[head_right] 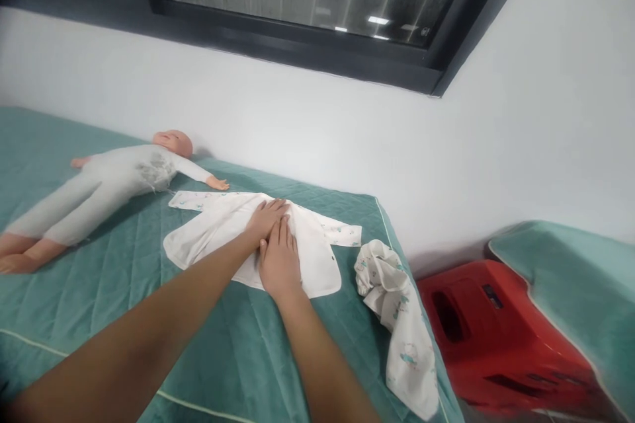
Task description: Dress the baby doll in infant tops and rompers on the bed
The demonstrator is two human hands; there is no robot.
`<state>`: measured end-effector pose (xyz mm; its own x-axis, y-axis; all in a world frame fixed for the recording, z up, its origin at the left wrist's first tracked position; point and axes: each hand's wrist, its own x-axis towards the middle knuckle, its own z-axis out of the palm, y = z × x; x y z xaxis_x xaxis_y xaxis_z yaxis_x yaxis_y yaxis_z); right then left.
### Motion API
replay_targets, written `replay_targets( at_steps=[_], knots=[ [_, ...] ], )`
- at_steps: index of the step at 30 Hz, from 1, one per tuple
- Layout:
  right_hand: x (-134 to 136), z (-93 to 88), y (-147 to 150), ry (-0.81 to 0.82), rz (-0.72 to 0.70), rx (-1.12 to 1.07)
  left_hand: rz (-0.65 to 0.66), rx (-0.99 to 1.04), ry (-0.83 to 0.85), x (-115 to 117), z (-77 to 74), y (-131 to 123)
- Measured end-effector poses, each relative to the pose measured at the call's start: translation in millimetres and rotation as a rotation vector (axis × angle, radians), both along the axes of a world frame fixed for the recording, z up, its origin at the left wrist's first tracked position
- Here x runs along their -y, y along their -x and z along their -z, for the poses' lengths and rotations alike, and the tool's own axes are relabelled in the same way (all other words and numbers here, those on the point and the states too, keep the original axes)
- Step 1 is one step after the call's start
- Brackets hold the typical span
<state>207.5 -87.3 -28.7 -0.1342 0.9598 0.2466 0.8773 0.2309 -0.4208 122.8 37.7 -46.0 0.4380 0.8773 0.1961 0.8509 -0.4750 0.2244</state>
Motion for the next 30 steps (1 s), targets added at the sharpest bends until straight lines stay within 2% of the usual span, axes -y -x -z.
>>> replay_targets(
  at_steps=[5, 14, 21, 30],
  knots=[
    [7, 3.5, 1, 0.033, 0.032, 0.168, 0.008, -0.002, 0.023, 13, -4.7, 6],
    [26, -1.7, 1, 0.072, -0.004, 0.287, -0.147, -0.012, 0.075, 37, -7.1, 24],
    [57, -3.6, 2, 0.052, -0.003, 0.294, -0.23, 0.005, 0.087, 55, -9.9, 39],
    [105, -5.4, 5, 0.042, -0.027, 0.278, -0.313, 0.006, 0.088, 76, -13.7, 82]
  ],
)
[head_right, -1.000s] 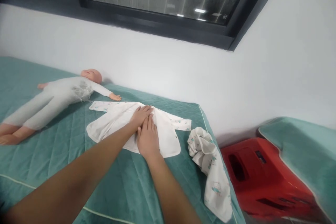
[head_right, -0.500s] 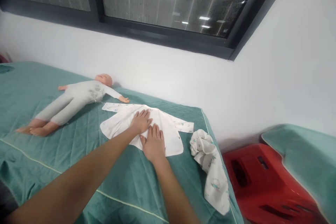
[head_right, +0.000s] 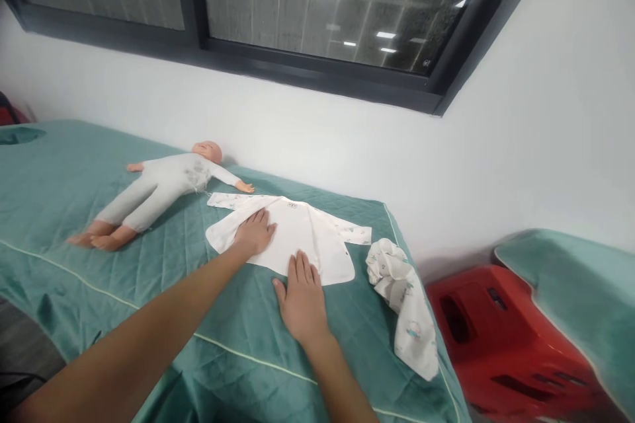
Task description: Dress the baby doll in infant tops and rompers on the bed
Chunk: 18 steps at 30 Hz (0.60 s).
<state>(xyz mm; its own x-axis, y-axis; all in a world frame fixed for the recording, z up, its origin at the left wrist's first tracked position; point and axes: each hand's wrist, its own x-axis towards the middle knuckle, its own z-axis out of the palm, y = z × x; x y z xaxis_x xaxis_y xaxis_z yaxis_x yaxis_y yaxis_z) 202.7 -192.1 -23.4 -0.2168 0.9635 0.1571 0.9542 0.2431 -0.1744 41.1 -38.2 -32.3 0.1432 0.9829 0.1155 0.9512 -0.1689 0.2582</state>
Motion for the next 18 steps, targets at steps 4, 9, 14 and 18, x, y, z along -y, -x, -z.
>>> replay_targets(
  at_steps=[4, 9, 14, 18],
  knots=[
    [20, -3.3, 2, 0.05, -0.048, -0.012, 0.013, -0.006, -0.006, 21, 0.6, 12],
    [11, -10.0, 12, 0.079, -0.053, -0.15, 0.179, 0.01, -0.143, 71, 3.0, 36],
    [-48, -16.8, 43, 0.088, -0.013, -0.554, 0.224, 0.195, -0.32, 85, 1.1, 79],
    [-118, -19.3, 72, 0.14, 0.145, -0.872, -0.128, 0.305, -0.259, 45, 3.8, 113]
  ],
)
